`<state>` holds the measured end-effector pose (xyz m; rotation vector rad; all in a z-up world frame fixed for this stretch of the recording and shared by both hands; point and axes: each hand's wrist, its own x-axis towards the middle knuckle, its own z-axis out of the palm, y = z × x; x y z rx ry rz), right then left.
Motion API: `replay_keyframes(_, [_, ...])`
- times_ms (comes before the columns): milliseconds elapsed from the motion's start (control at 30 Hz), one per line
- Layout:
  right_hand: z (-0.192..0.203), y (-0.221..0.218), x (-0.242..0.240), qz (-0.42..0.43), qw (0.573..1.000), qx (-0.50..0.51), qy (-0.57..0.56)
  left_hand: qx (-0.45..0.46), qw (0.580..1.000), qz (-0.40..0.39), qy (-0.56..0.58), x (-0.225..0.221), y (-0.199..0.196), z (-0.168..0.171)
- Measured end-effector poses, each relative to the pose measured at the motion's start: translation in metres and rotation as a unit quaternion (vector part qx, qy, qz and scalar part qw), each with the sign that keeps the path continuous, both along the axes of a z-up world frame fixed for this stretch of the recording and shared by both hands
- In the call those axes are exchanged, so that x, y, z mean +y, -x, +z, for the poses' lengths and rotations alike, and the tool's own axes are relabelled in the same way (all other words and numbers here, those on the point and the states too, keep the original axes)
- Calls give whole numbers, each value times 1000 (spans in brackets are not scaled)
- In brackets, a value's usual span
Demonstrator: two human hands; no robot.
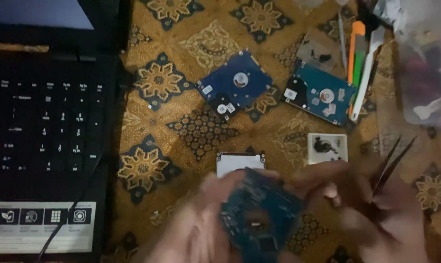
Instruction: Cleaning a hard drive circuit board with a brush and reassembling the hard drive using a screwdriver.
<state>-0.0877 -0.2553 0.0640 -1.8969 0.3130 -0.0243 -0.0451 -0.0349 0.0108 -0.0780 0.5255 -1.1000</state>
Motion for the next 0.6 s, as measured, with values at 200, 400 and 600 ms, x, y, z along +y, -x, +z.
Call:
replay_keyframes(200, [-50, -1, -88, 177, 968, 31, 174, -210, 959, 183, -52, 18, -19, 29])
replay_keyframes(400, [-60, 37, -47, 38, 842, 168, 512, -246, 929, 274, 21, 18, -19, 12])
replay_keyframes(600, [-51, 27, -18, 75, 800, -32, 595, -267, 928, 256, 40, 22, -23, 13])
